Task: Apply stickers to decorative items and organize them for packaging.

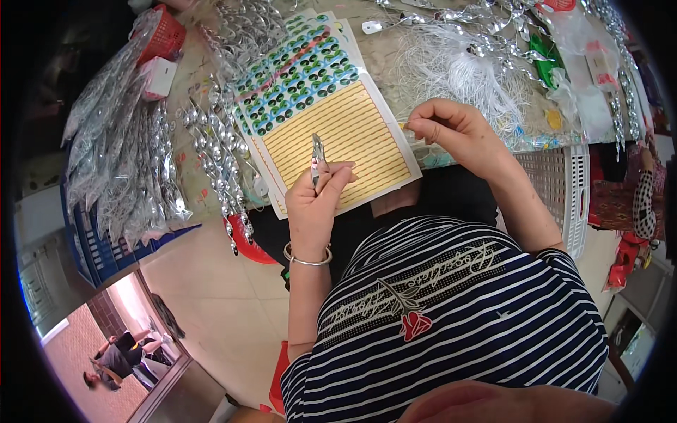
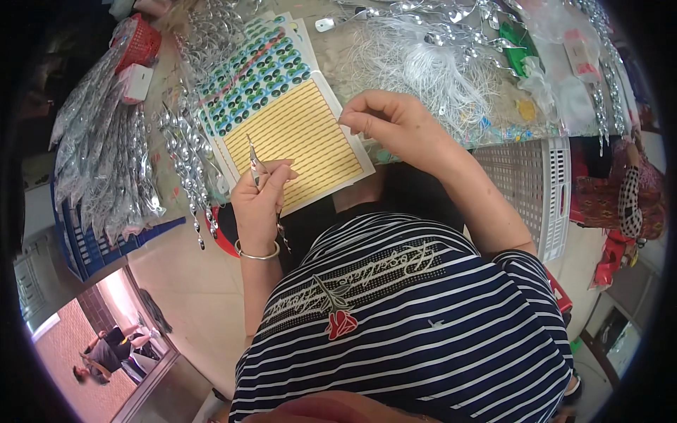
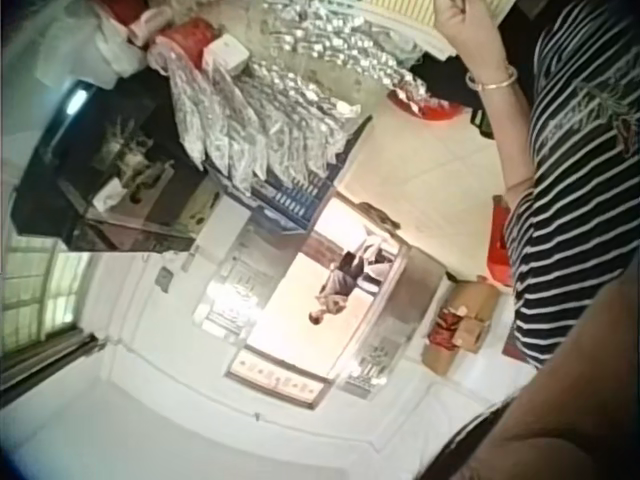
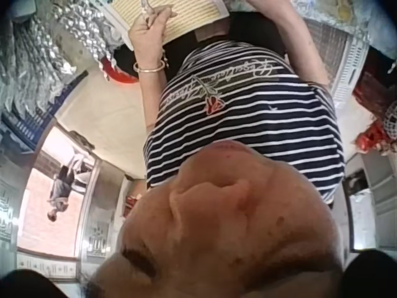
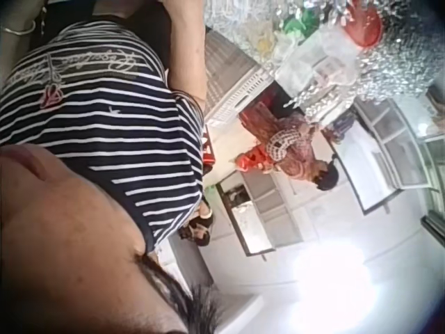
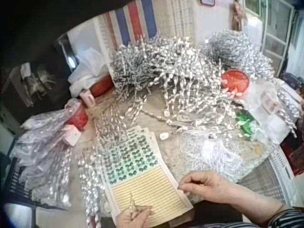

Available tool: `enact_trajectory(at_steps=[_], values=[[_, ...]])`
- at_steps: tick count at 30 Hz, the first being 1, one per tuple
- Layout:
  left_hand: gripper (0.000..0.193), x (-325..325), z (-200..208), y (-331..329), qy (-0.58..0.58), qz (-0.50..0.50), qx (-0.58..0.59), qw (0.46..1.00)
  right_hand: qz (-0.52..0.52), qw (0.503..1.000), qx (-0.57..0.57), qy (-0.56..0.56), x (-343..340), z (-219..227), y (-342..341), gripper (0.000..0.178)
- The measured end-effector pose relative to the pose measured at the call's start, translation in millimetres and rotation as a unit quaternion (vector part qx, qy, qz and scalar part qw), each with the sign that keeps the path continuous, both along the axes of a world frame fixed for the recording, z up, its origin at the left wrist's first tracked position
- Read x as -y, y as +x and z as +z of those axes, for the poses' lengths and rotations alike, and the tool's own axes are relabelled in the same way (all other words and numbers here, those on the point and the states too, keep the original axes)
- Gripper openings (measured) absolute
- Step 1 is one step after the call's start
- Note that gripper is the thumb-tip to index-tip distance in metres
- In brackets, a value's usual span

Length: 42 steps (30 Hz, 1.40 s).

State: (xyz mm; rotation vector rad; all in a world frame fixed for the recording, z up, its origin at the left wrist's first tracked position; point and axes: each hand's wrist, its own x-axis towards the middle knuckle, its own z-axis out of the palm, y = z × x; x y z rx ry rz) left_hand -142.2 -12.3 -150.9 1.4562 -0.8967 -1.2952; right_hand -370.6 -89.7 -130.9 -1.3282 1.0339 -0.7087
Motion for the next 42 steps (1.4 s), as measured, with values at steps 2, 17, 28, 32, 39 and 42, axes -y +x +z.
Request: enact_trajectory(at_steps=[2, 17, 28, 32, 39, 42], values=[[0.015, 0, 1, 2, 0.009, 0.000, -0.005, 1.000, 0.008, 1.000, -0.004, 0.001, 0, 0, 1, 0.016], [0.014, 5, 3, -15, -0.024, -0.074, -0.004, 0.997, 0.080, 0.994, -0.063, -0.046, -14, 1, 12, 0.012], [0.014, 3, 4, 2, -0.044, 0.021, 0.019, 0.999, 0.009, 0.995, -0.095, -0.030, 1, -11, -31, 0.016], [0.016, 3, 5, 2, -0.025, 0.026, 0.043, 0.998, -0.045, 0.991, -0.124, -0.021, 3, -15, -42, 0.017], [0.015, 8, 11, -10, -0.020, -0.042, 0.039, 0.998, 0.062, 0.987, -0.075, -0.130, -16, 1, 25, 0.025], [0.015, 6, 12, -10, -0.036, -0.049, 0.010, 0.998, 0.104, 0.991, -0.049, -0.066, -17, 4, 43, 0.021]])
